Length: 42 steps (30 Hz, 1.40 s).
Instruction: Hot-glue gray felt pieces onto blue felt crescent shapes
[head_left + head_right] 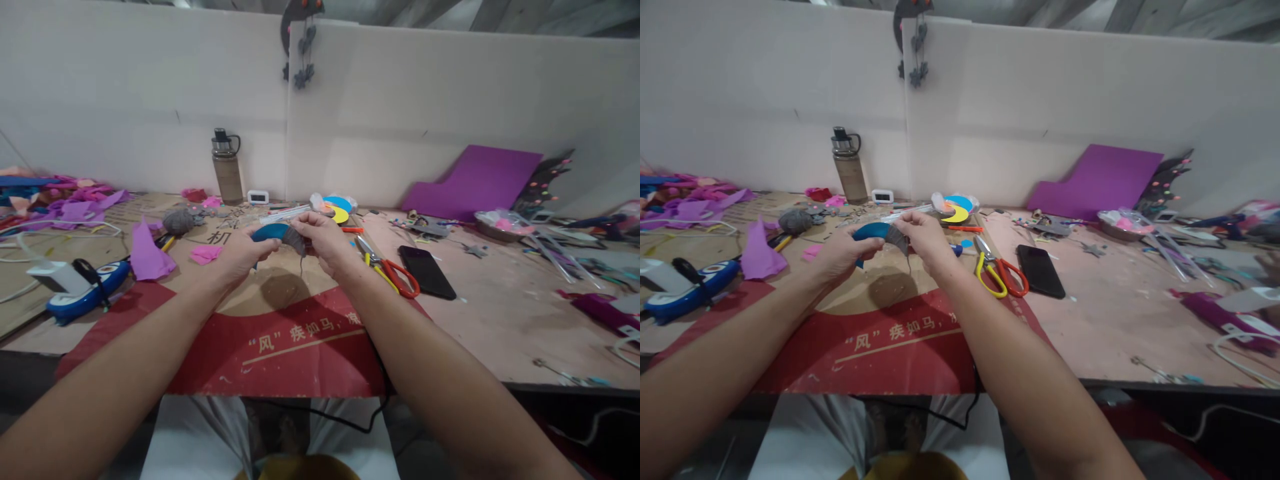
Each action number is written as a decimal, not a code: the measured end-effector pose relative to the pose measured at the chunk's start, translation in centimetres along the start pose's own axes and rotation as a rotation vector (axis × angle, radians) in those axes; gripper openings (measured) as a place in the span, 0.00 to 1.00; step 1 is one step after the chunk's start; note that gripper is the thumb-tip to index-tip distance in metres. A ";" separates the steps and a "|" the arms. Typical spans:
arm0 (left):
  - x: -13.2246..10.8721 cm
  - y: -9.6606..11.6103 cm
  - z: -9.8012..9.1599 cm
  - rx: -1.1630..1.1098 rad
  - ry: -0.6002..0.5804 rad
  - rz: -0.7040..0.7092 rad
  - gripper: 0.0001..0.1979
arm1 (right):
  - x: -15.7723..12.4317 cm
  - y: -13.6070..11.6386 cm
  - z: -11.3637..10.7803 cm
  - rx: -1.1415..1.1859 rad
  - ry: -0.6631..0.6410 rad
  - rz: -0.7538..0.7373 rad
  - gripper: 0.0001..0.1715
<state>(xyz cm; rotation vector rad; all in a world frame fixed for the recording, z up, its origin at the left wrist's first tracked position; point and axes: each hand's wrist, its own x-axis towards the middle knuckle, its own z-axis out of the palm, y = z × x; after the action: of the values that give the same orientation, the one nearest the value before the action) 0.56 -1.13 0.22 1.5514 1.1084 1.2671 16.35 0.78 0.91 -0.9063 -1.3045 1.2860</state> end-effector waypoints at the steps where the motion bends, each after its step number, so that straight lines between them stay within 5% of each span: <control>1: 0.0 0.0 0.0 0.007 -0.001 0.001 0.07 | 0.1 0.2 0.2 -0.011 0.011 -0.030 0.08; 7: 0.3 -0.5 -0.1 -0.072 -0.080 -0.068 0.10 | 0.8 1.8 0.6 -0.005 0.053 -0.186 0.09; 18: 0.6 -0.4 -0.8 -0.085 -0.191 -0.157 0.09 | 0.2 1.8 0.6 0.105 -0.086 -0.109 0.14; 26: 0.7 0.6 -2.1 0.385 -0.108 0.200 0.04 | -0.2 0.5 -0.2 0.153 -0.270 -0.057 0.17; 32: 0.8 0.7 -2.7 0.472 -0.084 0.494 0.06 | -1.0 -0.5 -0.5 0.081 -0.423 -0.036 0.14; 42: 0.9 0.2 -2.9 0.516 -0.021 0.603 0.05 | -1.2 -0.4 -0.3 0.028 -0.371 -0.041 0.13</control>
<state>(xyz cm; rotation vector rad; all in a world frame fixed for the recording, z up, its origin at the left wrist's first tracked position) -2.14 -0.19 1.11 2.4117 1.0382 1.4008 16.92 -0.35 1.07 -0.6345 -1.5770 1.4834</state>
